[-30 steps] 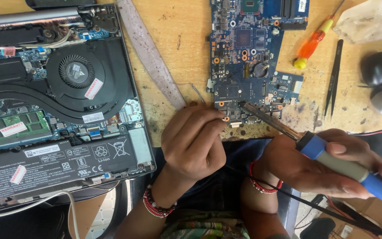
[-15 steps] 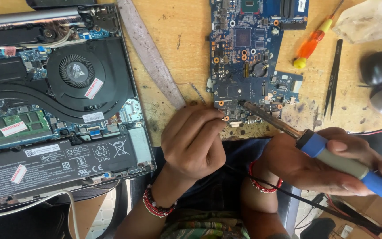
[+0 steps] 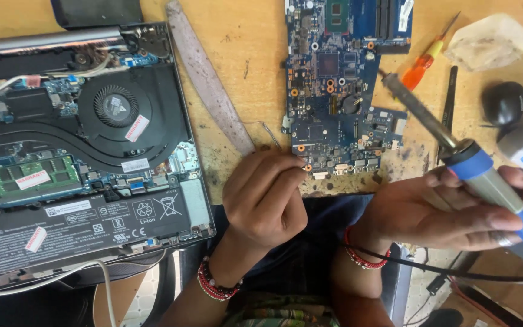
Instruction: A person uses a soldering iron to repair components on a laptop motherboard at a workbench.
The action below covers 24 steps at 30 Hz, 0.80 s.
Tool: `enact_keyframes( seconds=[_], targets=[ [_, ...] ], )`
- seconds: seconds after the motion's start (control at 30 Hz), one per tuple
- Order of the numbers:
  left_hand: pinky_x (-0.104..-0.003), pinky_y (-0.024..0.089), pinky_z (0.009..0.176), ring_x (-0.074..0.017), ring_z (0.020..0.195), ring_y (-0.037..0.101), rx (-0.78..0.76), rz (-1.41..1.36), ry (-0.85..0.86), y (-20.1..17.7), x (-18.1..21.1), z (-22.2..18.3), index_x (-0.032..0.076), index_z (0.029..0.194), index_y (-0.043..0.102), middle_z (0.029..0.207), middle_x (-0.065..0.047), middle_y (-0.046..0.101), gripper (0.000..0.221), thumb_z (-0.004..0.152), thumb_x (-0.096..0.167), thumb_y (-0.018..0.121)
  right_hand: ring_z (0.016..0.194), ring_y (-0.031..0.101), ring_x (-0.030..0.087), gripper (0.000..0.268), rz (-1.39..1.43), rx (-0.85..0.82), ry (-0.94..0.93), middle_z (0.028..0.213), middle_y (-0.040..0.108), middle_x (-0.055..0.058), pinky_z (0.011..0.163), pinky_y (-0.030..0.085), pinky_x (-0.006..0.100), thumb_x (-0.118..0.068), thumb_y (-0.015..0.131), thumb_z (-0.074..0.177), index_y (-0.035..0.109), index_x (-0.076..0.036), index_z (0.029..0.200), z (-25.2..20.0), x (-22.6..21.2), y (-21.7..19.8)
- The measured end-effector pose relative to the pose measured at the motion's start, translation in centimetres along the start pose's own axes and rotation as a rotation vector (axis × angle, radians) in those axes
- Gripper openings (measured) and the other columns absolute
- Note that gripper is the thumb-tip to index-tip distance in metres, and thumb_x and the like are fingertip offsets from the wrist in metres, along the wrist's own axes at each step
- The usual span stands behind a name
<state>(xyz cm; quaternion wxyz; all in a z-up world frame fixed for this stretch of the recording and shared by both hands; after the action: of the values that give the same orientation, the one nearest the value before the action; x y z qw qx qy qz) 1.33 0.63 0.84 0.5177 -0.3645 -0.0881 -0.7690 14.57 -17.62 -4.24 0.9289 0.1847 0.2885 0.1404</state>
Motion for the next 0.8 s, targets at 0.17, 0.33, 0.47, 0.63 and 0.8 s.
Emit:
enact_keyframes(
  seconds=[0.17, 0.33, 0.47, 0.63, 0.8],
  targets=[
    [-0.034, 0.058, 0.060, -0.0270, 0.067, 0.068, 0.011, 0.009, -0.006, 0.0, 0.1, -0.1, -0.005, 0.071, 0.067, 0.072, -0.017, 0.069, 0.029, 0.092, -0.013, 0.049, 0.101, 0.077, 0.040, 0.047, 0.073, 0.398, 0.248, 0.143, 0.073, 0.032, 0.089, 0.067, 0.046, -0.021, 0.068, 0.111, 0.054, -0.017, 0.155, -1.2, 0.9, -2.1],
    [-0.035, 0.059, 0.061, -0.0274, 0.067, 0.067, 0.014, 0.013, 0.004, 0.1, 0.1, -0.1, -0.005, 0.071, 0.067, 0.073, -0.017, 0.068, 0.028, 0.093, -0.012, 0.050, 0.152, 0.061, 0.037, 0.043, 0.041, 0.142, 0.238, 0.161, 0.059, 0.024, 0.118, 0.053, 0.045, -0.017, 0.057, 0.116, 0.052, -0.009, 0.159, 0.6, 1.3, -0.5],
    [-0.037, 0.061, 0.066, -0.0285, 0.070, 0.069, 0.020, 0.014, -0.011, 0.1, 0.2, 0.0, -0.007, 0.076, 0.068, 0.078, -0.019, 0.069, 0.025, 0.092, -0.012, 0.050, 0.140, 0.055, 0.030, 0.035, 0.051, -0.162, 0.062, 0.143, 0.060, 0.019, 0.136, 0.037, 0.049, -0.002, 0.050, 0.115, 0.058, -0.008, 0.149, 2.1, 1.8, 0.8],
    [-0.042, 0.062, 0.069, -0.0335, 0.076, 0.068, -0.004, -0.018, -0.046, -0.2, 0.6, 0.7, -0.011, 0.084, 0.066, 0.084, -0.023, 0.068, 0.020, 0.084, -0.015, 0.047, 0.146, 0.056, 0.037, 0.032, 0.009, -0.033, 0.021, 0.151, 0.060, 0.024, 0.137, 0.041, 0.053, 0.000, 0.049, 0.120, 0.053, -0.004, 0.152, 1.3, 2.0, 1.0],
    [-0.043, 0.063, 0.077, -0.0338, 0.088, 0.070, 0.000, 0.017, -0.092, -0.3, 0.5, 0.5, -0.007, 0.095, 0.066, 0.097, -0.022, 0.067, 0.019, 0.085, -0.010, 0.050, 0.136, 0.046, 0.058, 0.100, 0.351, 0.955, 0.251, 0.165, 0.040, 0.040, 0.138, 0.033, 0.073, 0.018, 0.053, 0.070, 0.033, 0.009, 0.167, 3.5, 0.2, 6.5]
  ],
)
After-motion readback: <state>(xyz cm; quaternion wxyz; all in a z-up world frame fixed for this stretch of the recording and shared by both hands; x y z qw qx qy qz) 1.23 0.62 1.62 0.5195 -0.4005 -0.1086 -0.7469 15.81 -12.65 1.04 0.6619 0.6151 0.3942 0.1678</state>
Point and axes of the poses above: each hand's wrist, its own z-axis towards the middle knuckle, its own y-axis out of the palm, x = y × z, the point moved 2 cm from there along z, towards the middle knuckle
